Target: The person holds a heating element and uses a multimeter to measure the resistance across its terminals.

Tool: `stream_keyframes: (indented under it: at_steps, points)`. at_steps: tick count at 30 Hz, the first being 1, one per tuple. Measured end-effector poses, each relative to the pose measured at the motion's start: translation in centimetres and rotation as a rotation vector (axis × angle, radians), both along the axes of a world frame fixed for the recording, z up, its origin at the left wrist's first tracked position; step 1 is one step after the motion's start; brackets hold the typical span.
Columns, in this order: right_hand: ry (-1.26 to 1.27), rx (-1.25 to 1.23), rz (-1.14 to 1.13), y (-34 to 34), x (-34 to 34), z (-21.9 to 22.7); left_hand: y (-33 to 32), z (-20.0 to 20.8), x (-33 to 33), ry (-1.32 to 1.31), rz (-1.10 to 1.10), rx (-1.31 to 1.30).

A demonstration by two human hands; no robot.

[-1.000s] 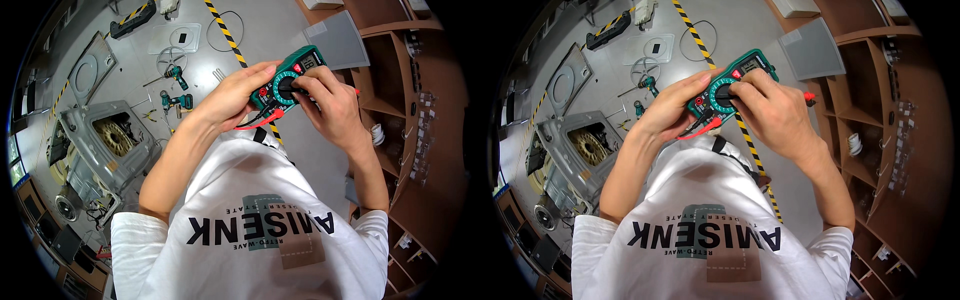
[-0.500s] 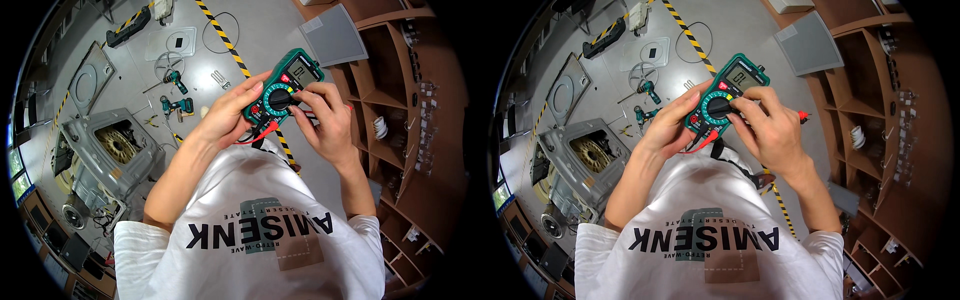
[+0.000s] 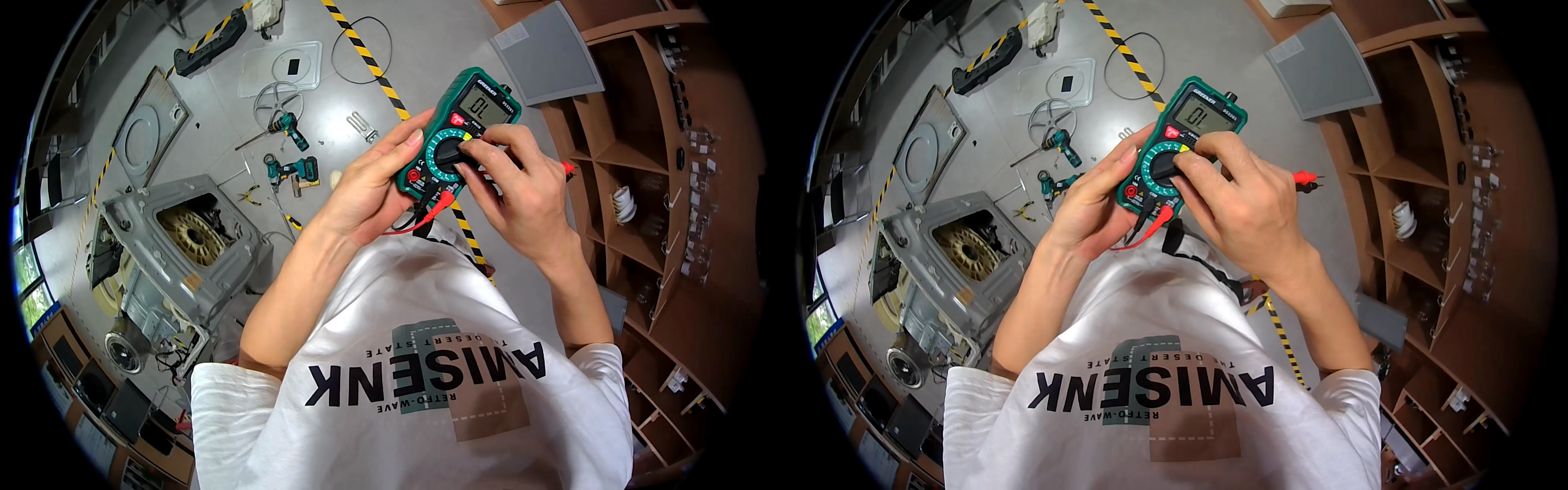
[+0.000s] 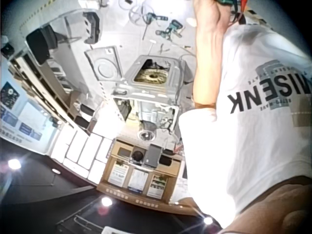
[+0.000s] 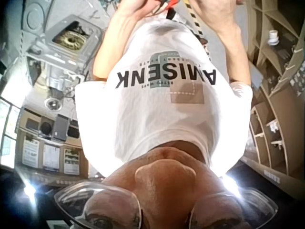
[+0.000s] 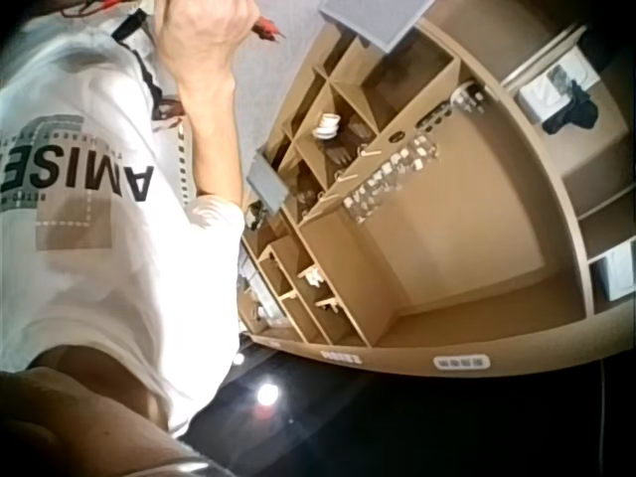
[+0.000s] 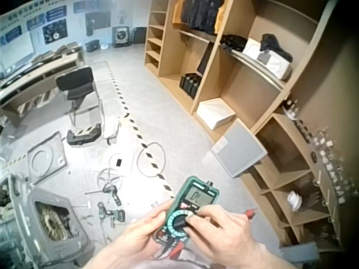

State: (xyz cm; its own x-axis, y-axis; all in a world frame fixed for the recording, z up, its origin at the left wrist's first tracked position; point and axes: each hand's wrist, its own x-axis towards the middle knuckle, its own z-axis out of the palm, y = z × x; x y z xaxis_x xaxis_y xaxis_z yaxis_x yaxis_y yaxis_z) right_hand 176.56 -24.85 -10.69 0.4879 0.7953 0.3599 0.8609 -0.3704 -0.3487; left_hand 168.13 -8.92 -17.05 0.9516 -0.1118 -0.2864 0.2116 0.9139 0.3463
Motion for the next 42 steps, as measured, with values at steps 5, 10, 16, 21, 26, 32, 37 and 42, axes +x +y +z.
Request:
stream_keyframes:
  at_steps: [5, 10, 16, 21, 26, 32, 37, 42]
  points:
    - [-0.087, -0.017, 0.030, 0.4, 0.1, -0.4, -0.3, -0.4, 0.1, 0.013, 0.000, 0.002]
    - [-0.127, -0.038, 0.057, 0.0, 0.5, -1.1, -0.8, -0.7, 0.0, 0.034, -0.020, -0.017]
    - [-0.160, 0.015, 0.087, -0.4, 0.9, -1.8, -0.9, -0.4, 0.0, 0.045, -0.037, -0.030]
    - [-0.168, 0.043, 0.098, -0.5, 1.1, -1.9, -0.7, -0.1, 0.2, 0.049, -0.055, -0.024]
    - [-0.168, 0.057, 0.099, -0.3, 1.1, -1.9, -0.7, 0.1, 0.4, 0.048, -0.052, -0.023]
    - [-0.173, 0.040, 0.095, -0.2, 1.2, -1.8, -0.6, -0.1, 0.5, 0.070, -0.054, -0.009]
    - [-0.170, 0.047, 0.097, 0.1, 1.3, -1.7, -0.2, 0.2, 0.6, 0.073, -0.071, -0.001]
    - [-0.159, 0.054, 0.092, 0.4, 1.4, -1.9, 0.0, 0.1, 0.6, 0.086, -0.066, -0.004]
